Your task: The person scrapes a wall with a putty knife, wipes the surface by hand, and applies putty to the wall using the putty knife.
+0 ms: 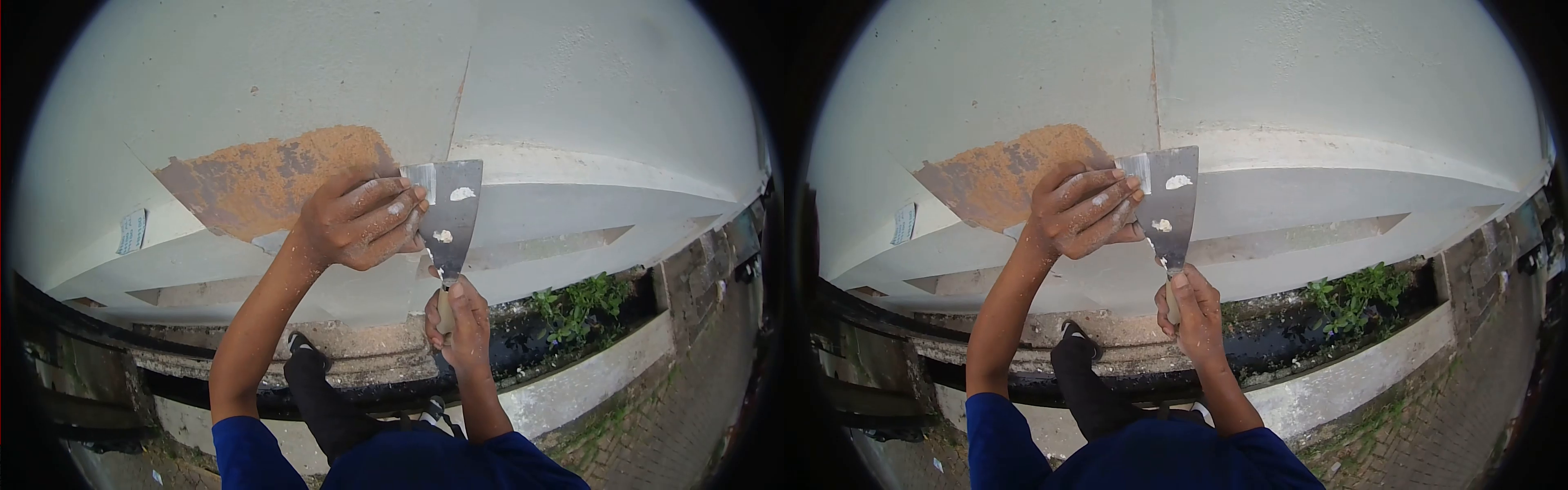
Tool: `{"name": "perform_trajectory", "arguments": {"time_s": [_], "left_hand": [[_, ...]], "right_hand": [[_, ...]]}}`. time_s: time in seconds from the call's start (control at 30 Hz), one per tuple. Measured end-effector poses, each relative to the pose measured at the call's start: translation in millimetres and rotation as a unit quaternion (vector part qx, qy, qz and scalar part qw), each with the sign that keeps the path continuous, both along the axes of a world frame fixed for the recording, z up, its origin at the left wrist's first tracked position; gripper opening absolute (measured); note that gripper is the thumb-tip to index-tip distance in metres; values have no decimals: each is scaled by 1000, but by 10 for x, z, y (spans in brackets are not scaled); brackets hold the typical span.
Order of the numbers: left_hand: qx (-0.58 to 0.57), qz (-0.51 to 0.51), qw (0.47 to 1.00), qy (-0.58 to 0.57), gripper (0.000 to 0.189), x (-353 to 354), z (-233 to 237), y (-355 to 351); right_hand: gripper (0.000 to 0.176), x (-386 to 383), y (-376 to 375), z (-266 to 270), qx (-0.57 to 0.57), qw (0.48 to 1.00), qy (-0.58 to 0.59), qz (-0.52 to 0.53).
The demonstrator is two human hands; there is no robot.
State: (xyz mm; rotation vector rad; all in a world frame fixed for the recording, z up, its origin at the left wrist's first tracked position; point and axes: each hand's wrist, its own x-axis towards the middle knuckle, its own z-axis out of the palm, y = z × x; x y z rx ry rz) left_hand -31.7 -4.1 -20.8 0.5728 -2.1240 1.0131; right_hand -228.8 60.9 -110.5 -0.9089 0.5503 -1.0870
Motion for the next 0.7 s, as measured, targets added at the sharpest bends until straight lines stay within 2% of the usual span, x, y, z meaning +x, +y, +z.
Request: {"name": "perform_trajectory", "arguments": {"time_s": [0.17,0.23,0.33,0.37,0.47,0.5,0.6,0.7], "left_hand": [[10,-1,1000,-18,32,39,-70,-15],[16,2,1000,-20,32,64,-47,-1],[-36,13,999,-13,31,66,30,2],[-9,17,1000,-3,31,34,-4,18],[9,4,999,-52,31,51,-145,-14],[11,2,999,-35,29,62,-123,-9],[-17,27,999,-9,29,62,64,37],[4,15,999,-35,30,75,-31,9]], "right_hand": [[39,58,14,-87,8,1000,7,1],[45,51,-45,24,-16,1000,19,3],[49,-25,-56,101,-20,999,43,4],[49,-44,-61,104,-22,998,52,3],[50,21,36,-92,43,999,-6,12],[42,17,10,-64,34,999,-7,24],[40,-8,-77,151,-24,998,47,18],[38,21,-26,-22,7,1000,12,23]]}}
